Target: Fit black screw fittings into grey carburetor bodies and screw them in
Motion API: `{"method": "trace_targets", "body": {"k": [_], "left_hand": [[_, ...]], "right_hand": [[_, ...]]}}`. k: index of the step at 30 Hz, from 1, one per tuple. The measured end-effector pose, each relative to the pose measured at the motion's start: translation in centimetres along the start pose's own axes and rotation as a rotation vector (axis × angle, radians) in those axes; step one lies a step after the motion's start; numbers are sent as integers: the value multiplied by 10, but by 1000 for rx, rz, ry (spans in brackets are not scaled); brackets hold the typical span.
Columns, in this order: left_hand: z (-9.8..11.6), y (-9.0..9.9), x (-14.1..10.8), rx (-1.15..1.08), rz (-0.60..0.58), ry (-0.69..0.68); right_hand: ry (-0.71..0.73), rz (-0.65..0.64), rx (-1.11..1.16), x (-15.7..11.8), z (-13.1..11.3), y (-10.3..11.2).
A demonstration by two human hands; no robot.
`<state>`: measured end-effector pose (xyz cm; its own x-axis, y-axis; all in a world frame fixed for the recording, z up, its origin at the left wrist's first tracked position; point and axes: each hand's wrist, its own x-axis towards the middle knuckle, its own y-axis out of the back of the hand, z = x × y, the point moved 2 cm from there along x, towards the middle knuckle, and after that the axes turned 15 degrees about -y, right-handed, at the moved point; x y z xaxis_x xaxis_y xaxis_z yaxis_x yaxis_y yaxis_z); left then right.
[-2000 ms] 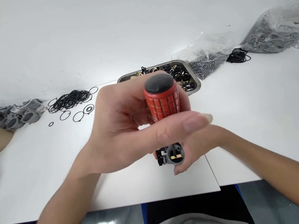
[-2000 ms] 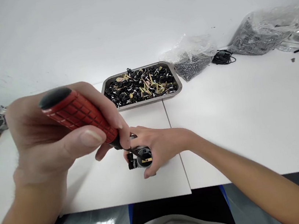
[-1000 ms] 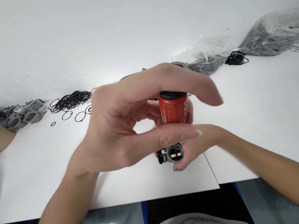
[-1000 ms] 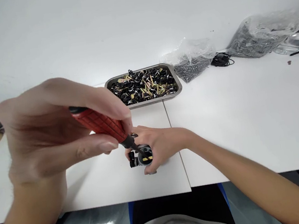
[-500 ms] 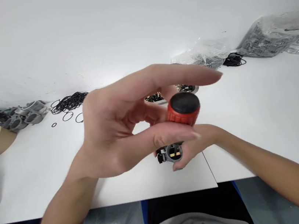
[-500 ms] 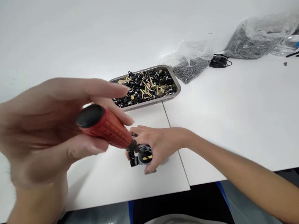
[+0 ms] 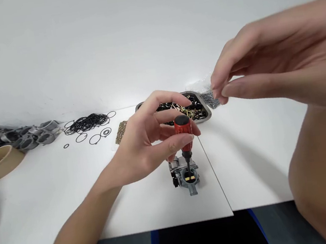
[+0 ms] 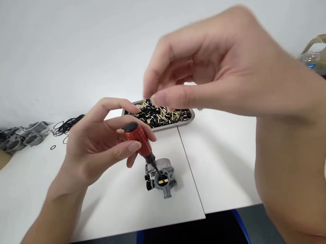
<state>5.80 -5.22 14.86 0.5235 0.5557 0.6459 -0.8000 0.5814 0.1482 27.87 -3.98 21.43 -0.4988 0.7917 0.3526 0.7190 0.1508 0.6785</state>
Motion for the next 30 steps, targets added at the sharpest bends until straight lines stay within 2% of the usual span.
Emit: {"method": "trace_targets", "body": {"k": [2,4,6,8,13,18,20,22,24,26,28,30], "left_hand": [[0,1,-1,-18,-19,4],[2,2,-2,-8,-20,10],[4,2,-2,8,-4,10],[6,2,-1,6,2,-1],[9,0,0,-15,-6,15],[7,-4,1,-24,3,-21],[6,-6,2,-11,13,-57],[4,-8,2,-9,15,-67],[3,-9,2,-23,11,-45],[3,-8,1,-48,23,-37],[4,-5,0,-72,27,-56],[4,0,-3,-63,10,-59]], "right_hand": [[79,-14,-45,-1,-14,-4],[137,-101,-165,0,-21,-13],[174,-137,-294,0,-22,-22],[186,-127,-332,-2,-19,-26],[142,-111,-296,-3,-13,-27],[-57,-122,-192,7,-19,-41],[-56,-108,-170,9,-22,-50],[15,-84,-152,9,-26,-55],[104,-64,-132,6,-33,-53],[135,-55,-139,3,-41,-44],[78,-87,-183,1,-44,-32],[-35,-176,-202,2,-38,-24]]}}
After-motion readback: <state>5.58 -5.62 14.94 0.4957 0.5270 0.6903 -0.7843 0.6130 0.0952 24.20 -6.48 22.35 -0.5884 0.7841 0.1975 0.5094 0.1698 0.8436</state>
